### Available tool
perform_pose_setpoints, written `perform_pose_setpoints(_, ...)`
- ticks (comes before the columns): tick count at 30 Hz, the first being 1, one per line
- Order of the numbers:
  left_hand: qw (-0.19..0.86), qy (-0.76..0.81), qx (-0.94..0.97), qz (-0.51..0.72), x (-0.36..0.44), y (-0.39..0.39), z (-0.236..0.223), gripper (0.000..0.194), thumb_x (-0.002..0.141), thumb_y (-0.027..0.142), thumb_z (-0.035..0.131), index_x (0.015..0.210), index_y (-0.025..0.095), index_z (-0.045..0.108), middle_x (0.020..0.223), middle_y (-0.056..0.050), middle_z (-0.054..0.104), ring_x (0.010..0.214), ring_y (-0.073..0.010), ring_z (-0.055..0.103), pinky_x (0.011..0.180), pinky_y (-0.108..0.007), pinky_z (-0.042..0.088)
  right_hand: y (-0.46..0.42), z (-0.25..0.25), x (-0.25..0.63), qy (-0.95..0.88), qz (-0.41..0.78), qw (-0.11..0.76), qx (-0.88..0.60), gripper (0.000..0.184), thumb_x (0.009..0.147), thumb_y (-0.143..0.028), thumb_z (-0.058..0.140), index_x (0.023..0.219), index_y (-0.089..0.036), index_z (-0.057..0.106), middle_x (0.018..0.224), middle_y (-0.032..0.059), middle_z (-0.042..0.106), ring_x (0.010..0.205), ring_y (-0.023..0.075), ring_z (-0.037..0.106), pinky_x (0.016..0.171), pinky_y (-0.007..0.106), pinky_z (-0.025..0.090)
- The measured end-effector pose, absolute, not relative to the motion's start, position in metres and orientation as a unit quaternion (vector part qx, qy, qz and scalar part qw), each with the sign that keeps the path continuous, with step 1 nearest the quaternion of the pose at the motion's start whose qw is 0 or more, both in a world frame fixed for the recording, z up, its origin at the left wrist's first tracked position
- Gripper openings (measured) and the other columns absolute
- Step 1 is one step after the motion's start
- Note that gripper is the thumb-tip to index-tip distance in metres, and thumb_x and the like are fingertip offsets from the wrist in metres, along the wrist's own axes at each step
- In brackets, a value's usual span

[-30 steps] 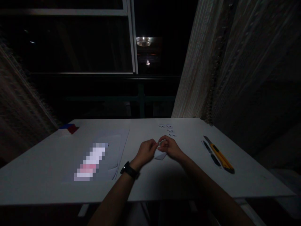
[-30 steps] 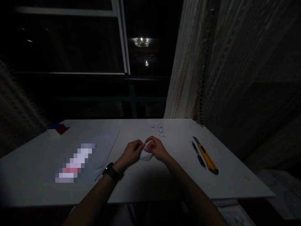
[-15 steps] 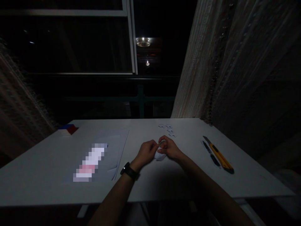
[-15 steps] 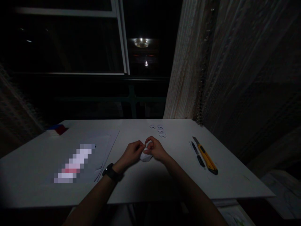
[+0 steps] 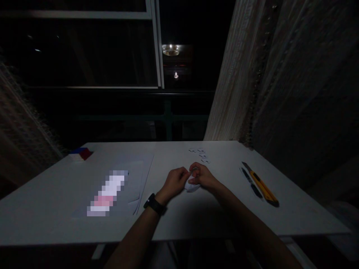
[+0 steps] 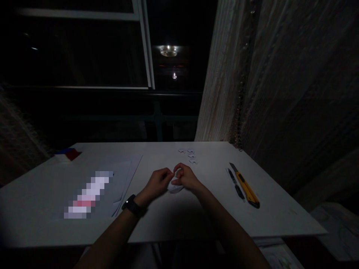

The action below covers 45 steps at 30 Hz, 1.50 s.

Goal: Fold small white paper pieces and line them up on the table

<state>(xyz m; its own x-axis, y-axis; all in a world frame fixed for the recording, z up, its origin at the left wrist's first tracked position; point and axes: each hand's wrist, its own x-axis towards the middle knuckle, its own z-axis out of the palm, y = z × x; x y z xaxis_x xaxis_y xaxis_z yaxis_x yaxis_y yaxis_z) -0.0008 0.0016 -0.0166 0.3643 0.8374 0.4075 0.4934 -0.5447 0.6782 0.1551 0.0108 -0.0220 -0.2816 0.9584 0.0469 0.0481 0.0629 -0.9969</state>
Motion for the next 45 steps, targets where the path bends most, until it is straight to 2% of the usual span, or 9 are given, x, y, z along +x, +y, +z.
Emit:
perform_pose_setpoints(7,0.242,0.426,0.784,0.382,0.001,0.001,-0.017,0.029,0.081,0.035,0.042,0.072,0.014,0.06,0.058,0.001,0.054,0.054,-0.01,0.045,0.05,-0.021,0.03,0.01,-0.022,0.156,-0.607,0.549,0.415,-0.398,0.044,0.041,-0.016,0.074,0.08,-0.017,0.053,0.048,-0.0113,0.042,0.041,0.0036,0.037,0.039,0.015,0.029)
perform_pose_setpoints(13,0.247,0.424,0.779,0.391,0.001,-0.001,-0.015,0.029,0.08,0.035,0.042,0.072,0.014,0.06,0.058,0.001,0.054,0.054,-0.01,0.045,0.051,-0.021,0.031,0.009,-0.02,0.154,-0.568,0.546,0.432,-0.439,0.042,0.036,-0.014,0.074,0.072,-0.017,0.053,0.045,-0.0117,0.043,0.038,0.0046,0.039,0.038,0.018,0.031)
perform_pose_setpoints(17,0.238,0.436,0.769,0.403,0.001,0.001,-0.016,0.028,0.079,0.036,0.044,0.071,0.014,0.06,0.059,0.0,0.055,0.056,-0.0108,0.046,0.052,-0.022,0.032,0.01,-0.02,0.154,-0.578,0.546,0.445,-0.411,0.035,0.044,-0.02,0.073,0.073,-0.016,0.054,0.045,-0.009,0.049,0.04,0.0053,0.042,0.043,0.019,0.033)
perform_pose_setpoints(20,0.248,0.434,0.769,0.399,0.001,0.002,-0.018,0.029,0.079,0.037,0.044,0.07,0.014,0.06,0.059,0.0,0.054,0.055,-0.0106,0.046,0.051,-0.021,0.031,0.01,-0.019,0.155,-0.575,0.551,0.448,-0.407,0.031,0.046,-0.02,0.071,0.071,-0.015,0.054,0.041,-0.0099,0.047,0.038,0.0045,0.039,0.044,0.019,0.033)
perform_pose_setpoints(27,0.256,0.436,0.775,0.379,-0.001,0.002,-0.02,0.028,0.078,0.034,0.045,0.068,0.013,0.06,0.056,0.001,0.053,0.055,-0.0106,0.045,0.051,-0.021,0.031,0.009,-0.016,0.159,-0.608,0.558,0.403,-0.395,0.038,0.047,-0.02,0.071,0.082,-0.015,0.057,0.044,-0.0094,0.049,0.039,0.005,0.04,0.044,0.019,0.031)
perform_pose_setpoints(32,0.231,0.441,0.784,0.371,-0.001,0.003,-0.019,0.024,0.078,0.031,0.046,0.067,0.015,0.06,0.056,0.001,0.055,0.055,-0.0109,0.047,0.051,-0.021,0.03,0.011,-0.019,0.16,-0.603,0.57,0.408,-0.381,0.036,0.049,-0.022,0.07,0.083,-0.016,0.059,0.044,-0.0086,0.05,0.042,0.0067,0.044,0.048,0.021,0.036)
perform_pose_setpoints(36,0.203,0.485,0.75,0.401,-0.003,0.007,-0.02,0.027,0.079,0.036,0.044,0.07,0.016,0.061,0.061,-0.001,0.059,0.057,-0.0121,0.05,0.054,-0.022,0.033,0.011,-0.017,0.159,-0.58,0.548,0.468,-0.38,0.039,0.058,-0.032,0.069,0.091,-0.017,0.055,0.062,-0.0011,0.062,0.056,0.0127,0.057,0.057,0.026,0.043)
perform_pose_setpoints(39,0.182,0.539,0.696,0.439,-0.007,0.012,-0.02,0.032,0.078,0.041,0.044,0.07,0.015,0.062,0.062,-0.002,0.061,0.058,-0.0129,0.052,0.055,-0.023,0.034,0.01,-0.017,0.156,-0.551,0.556,0.501,-0.369,0.045,0.062,-0.037,0.067,0.1,-0.02,0.049,0.081,0.0042,0.064,0.069,0.0162,0.061,0.062,0.03,0.047)
perform_pose_setpoints(45,0.291,0.523,0.631,0.493,-0.008,0.019,-0.023,0.034,0.073,0.045,0.05,0.071,0.014,0.063,0.056,-0.002,0.06,0.053,-0.0129,0.053,0.051,-0.023,0.037,0.009,-0.028,0.147,-0.555,0.565,0.509,-0.338,0.065,0.058,-0.024,0.069,0.114,-0.025,0.036,0.082,0.0011,0.061,0.067,0.0166,0.062,0.06,0.033,0.051)
